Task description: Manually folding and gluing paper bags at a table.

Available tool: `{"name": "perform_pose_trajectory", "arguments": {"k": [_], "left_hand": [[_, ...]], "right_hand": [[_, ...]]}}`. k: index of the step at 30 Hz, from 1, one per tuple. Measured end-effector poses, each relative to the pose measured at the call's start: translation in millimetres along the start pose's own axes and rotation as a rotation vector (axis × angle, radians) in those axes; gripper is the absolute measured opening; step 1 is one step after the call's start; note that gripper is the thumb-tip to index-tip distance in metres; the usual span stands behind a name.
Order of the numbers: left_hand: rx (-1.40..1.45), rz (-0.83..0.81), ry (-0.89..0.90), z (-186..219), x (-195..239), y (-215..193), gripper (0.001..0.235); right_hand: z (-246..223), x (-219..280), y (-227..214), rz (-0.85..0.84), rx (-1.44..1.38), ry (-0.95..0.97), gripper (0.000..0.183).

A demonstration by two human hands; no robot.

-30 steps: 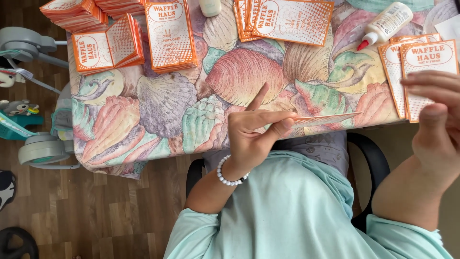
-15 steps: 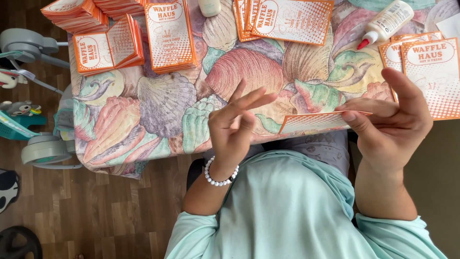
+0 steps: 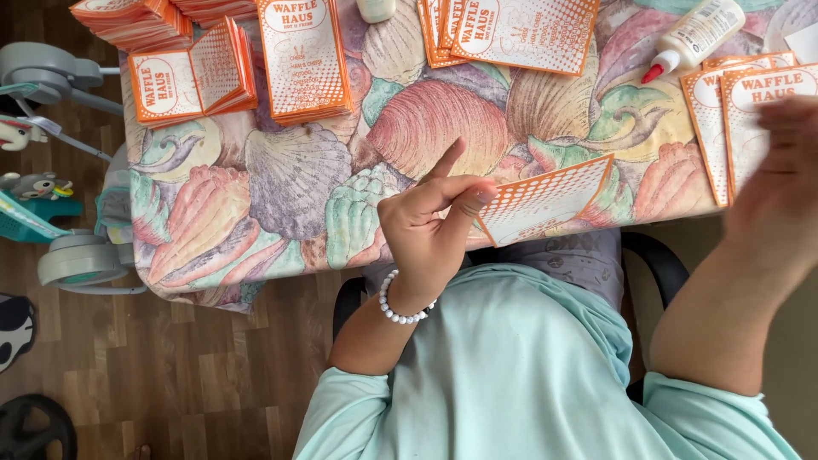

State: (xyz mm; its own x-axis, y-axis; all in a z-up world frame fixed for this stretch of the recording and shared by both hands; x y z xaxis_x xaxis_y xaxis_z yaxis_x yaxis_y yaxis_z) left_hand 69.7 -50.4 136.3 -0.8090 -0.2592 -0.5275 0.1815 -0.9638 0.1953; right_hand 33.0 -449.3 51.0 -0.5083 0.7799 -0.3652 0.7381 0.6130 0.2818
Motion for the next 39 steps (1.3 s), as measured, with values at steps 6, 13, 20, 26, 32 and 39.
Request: {"name": "perform_pose_trajectory", "arguments": {"k": [6,13,20,26,32,39], "left_hand": [[0.127,0.165,-0.165,-23.7,2.4,-9.7,0.023],[0.104,0.113,-0.146,-31.2,-13.5,-31.2,0.048],[-0.14,-0.335,-0.083,-20.4,-21.4,30.6,0.012],[-0.07,-0.155,-0.281,-44.8,-7.9,18.2,0.01],[-0.077,-0.162,-0.322,-47.5,-3.8,13.0,0.024],[-0.207,-0.21,-0.147,-35.5,-5.6,11.3,0.01]], "right_hand": [[-34.0,105.9,126.2,-0.892,-0.246,0.166,0.106],[-64.0,79.1,105.8,-0.639,0.271,-0.005,0.081],[-108.0,73.3,111.3,-0.863,0.591,-0.4,0.063],[-76.2,58.5,72.6,-0.506,0.198,0.062,0.08],[-47.2,66.9,52.4,-0.312,0.092,0.038,0.056],[-52.3,65.3,54.7,-0.321,0.067,-0.006,0.059]]}}
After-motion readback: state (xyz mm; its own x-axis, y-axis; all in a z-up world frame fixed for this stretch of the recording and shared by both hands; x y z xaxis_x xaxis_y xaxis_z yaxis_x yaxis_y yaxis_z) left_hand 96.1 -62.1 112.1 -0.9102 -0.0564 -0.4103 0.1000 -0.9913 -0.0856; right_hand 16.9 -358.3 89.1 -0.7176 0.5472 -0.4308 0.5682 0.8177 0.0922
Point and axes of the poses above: each hand's wrist, its own x-axis away from the middle knuckle, its own y-axis out of the palm, z = x × y, the point moved 7 cm from there along -x, towards the middle knuckle, and after that the axes turned 14 degrees about z, right-handed, at the moved point
